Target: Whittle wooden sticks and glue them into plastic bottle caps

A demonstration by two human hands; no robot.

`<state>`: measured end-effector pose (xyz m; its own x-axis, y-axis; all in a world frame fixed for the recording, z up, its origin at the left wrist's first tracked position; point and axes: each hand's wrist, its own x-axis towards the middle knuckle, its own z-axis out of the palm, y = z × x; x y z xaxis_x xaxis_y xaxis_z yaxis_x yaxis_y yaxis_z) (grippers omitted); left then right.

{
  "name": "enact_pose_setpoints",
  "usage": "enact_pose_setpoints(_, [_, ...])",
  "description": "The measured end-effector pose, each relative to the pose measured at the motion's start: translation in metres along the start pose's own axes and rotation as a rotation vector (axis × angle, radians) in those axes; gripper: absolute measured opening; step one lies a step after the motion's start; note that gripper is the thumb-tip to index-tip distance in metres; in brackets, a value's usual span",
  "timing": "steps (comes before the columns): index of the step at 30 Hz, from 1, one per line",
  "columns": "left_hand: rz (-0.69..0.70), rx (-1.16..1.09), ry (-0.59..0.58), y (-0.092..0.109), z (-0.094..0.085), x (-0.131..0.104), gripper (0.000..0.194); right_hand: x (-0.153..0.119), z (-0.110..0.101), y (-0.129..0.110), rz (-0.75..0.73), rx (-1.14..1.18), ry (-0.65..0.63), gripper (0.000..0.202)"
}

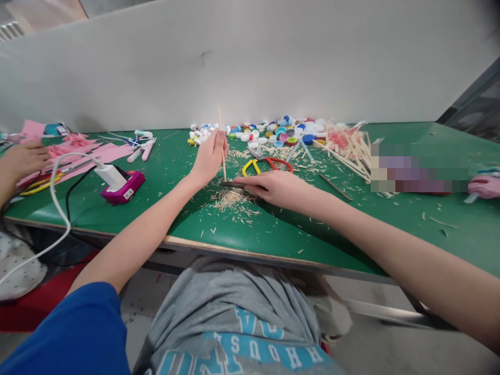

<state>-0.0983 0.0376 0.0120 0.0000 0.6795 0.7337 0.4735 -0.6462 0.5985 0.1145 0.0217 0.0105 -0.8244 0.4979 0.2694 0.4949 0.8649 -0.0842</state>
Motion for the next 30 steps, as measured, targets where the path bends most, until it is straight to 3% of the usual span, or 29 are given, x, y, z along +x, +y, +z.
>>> enact_pose_setpoints(6, [-0.015,0.000,0.024,-0.007,-0.003,0.002,0.045,-0.002,-0.003,0.002,0.070,-0.081,0.154,0.041])
enact_pose_setpoints(13, [-0.026,0.011,0.020,-0.002,-0.004,0.001,0.047,0.001,0.000,0.002,0.085,-0.009,0.074,0.044])
enact_pose_setpoints(21, [-0.034,0.034,0.022,0.004,-0.005,0.001,0.046,-0.002,0.007,0.001,0.018,-0.191,0.029,0.041])
enact_pose_setpoints(26, [-0.025,0.049,0.019,0.004,-0.006,0.001,0.047,0.000,0.000,-0.003,0.069,-0.323,0.031,0.046])
enact_pose_setpoints(30, [-0.038,0.045,0.034,0.004,-0.006,0.001,0.049,0.002,0.000,-0.004,0.088,-0.273,-0.009,0.047])
